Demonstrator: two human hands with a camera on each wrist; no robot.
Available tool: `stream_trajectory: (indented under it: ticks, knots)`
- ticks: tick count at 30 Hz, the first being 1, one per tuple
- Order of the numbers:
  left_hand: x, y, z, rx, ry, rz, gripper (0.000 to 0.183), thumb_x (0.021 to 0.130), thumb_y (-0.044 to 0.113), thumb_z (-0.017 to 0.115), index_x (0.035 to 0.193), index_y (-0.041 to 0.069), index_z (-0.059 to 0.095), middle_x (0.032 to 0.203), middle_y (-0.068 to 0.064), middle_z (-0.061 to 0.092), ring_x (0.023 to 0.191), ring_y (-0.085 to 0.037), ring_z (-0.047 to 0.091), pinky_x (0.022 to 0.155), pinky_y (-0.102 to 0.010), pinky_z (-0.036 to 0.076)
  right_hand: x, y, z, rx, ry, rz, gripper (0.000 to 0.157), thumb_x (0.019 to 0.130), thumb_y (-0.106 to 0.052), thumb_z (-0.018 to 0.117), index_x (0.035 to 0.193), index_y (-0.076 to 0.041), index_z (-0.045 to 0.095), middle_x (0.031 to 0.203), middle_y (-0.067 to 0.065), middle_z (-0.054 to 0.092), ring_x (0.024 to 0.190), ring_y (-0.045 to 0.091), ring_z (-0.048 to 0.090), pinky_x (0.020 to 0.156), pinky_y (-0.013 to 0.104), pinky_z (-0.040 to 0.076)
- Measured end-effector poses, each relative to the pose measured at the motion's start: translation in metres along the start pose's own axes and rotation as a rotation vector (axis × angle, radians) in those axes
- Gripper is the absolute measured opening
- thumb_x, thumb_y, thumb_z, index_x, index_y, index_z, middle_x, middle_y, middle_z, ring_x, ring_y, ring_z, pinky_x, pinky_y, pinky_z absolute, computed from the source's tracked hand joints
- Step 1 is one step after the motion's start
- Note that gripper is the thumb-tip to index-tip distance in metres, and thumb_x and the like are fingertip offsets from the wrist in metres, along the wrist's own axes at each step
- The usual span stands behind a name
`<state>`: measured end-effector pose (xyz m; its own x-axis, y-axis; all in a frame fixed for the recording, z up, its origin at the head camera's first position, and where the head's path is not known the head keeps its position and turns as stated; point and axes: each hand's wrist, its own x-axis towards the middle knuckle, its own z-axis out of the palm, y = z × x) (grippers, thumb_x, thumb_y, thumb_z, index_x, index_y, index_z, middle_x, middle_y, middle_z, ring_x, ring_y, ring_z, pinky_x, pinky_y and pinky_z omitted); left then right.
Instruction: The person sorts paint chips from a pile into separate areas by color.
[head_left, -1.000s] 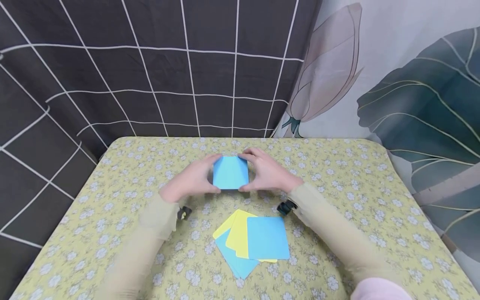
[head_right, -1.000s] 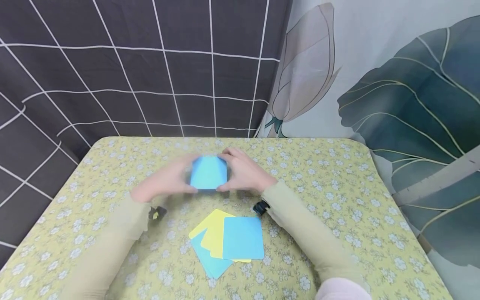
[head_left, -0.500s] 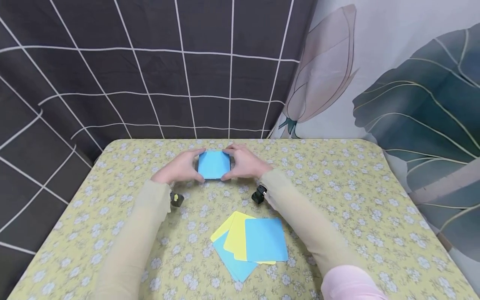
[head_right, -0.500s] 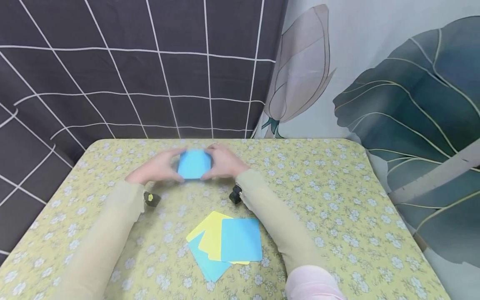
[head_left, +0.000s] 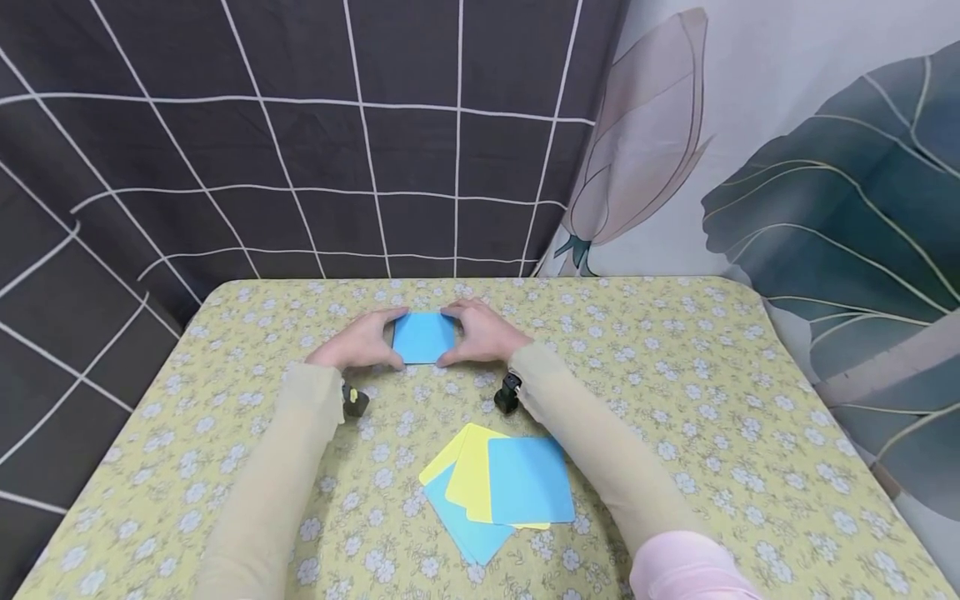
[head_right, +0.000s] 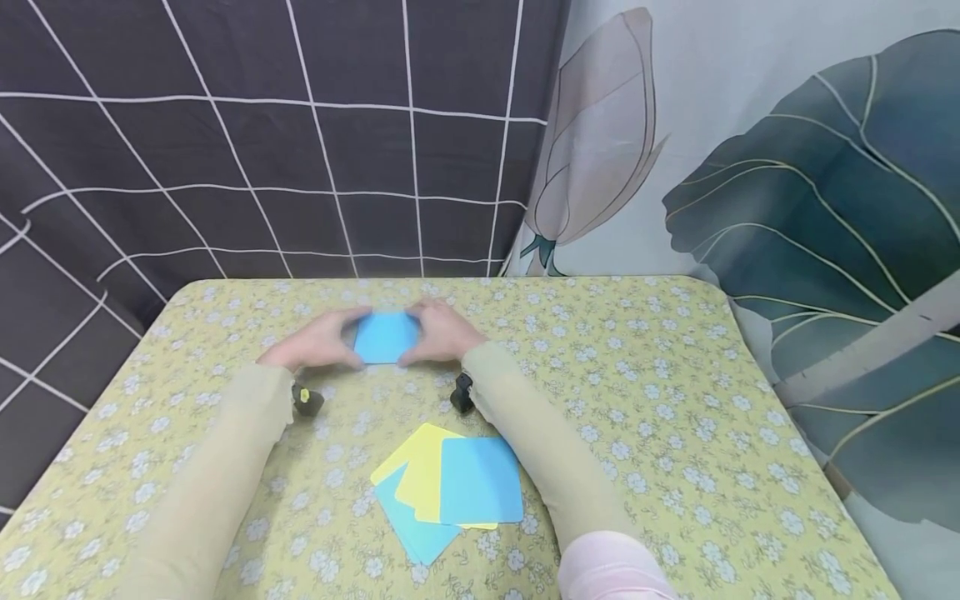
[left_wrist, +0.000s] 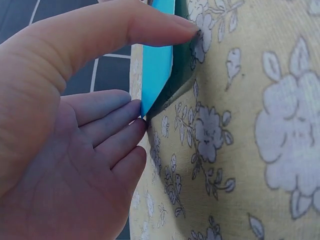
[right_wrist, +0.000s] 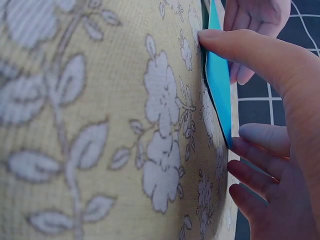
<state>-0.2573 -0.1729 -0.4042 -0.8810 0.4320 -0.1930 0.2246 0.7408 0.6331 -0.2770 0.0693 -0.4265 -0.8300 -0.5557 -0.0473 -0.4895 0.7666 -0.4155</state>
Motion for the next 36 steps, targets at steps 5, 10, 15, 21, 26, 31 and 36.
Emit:
stream_trajectory:
  ticks: [5,10,15,21,26,31,36]
  knots:
    - [0.001,-0.002,0.001,-0.027,-0.010,-0.012,0.103,0.071,0.011,0.084,0.159,0.000,0.030,0.156,-0.026,0.036,0.135,-0.041,0.043,0.112,-0.051,0.038,0.001,0.000,0.000,-0.002,-0.002,-0.006,0.098,0.076,-0.054,0.084,0.154,-0.007,0.045,0.156,0.011,0.043,0.143,0.029,0.036,0.117,0.037,0.033]
    - [0.000,-0.002,0.001,-0.044,-0.019,-0.026,0.104,0.070,0.011,0.083,0.159,0.002,0.030,0.156,-0.025,0.037,0.134,-0.039,0.044,0.112,-0.050,0.038,0.001,0.000,0.000,-0.006,-0.004,-0.007,0.099,0.076,-0.055,0.083,0.154,-0.007,0.045,0.156,0.011,0.043,0.144,0.029,0.036,0.117,0.038,0.033]
    - [-0.001,-0.002,0.002,-0.050,-0.012,-0.015,0.105,0.069,0.010,0.083,0.159,0.000,0.030,0.154,-0.026,0.040,0.130,-0.039,0.046,0.111,-0.051,0.039,0.000,0.000,0.000,0.002,-0.004,-0.006,0.100,0.076,-0.057,0.083,0.154,-0.008,0.044,0.157,0.012,0.042,0.144,0.030,0.035,0.117,0.039,0.033]
    - [-0.002,-0.002,0.002,-0.067,0.002,-0.011,0.106,0.069,0.012,0.084,0.159,-0.001,0.029,0.153,-0.027,0.039,0.130,-0.040,0.046,0.112,-0.053,0.038,-0.002,-0.002,-0.002,0.035,0.001,0.006,0.104,0.075,-0.060,0.082,0.156,-0.009,0.041,0.158,0.011,0.038,0.144,0.029,0.036,0.116,0.040,0.034]
    - [-0.006,0.000,0.004,-0.103,0.011,-0.017,0.106,0.072,0.014,0.085,0.160,0.001,0.027,0.158,-0.024,0.034,0.134,-0.040,0.043,0.112,-0.053,0.038,-0.006,-0.007,-0.008,0.065,0.014,-0.006,0.103,0.076,-0.057,0.082,0.157,-0.007,0.040,0.159,0.013,0.037,0.143,0.030,0.037,0.116,0.042,0.034]
    - [-0.007,0.001,0.005,-0.096,0.052,0.006,0.108,0.070,0.017,0.088,0.160,0.002,0.029,0.160,-0.021,0.033,0.139,-0.039,0.039,0.114,-0.052,0.036,-0.012,-0.009,-0.017,0.079,0.019,-0.015,0.103,0.078,-0.056,0.082,0.157,-0.007,0.039,0.160,0.017,0.034,0.146,0.033,0.033,0.118,0.046,0.031]
    - [-0.012,0.006,0.006,-0.067,0.101,0.035,0.110,0.070,0.022,0.091,0.159,0.003,0.031,0.160,-0.021,0.033,0.143,-0.041,0.035,0.115,-0.058,0.032,-0.020,-0.007,-0.024,0.076,0.037,-0.032,0.103,0.078,-0.057,0.081,0.157,-0.006,0.039,0.161,0.017,0.034,0.147,0.032,0.032,0.118,0.046,0.031]
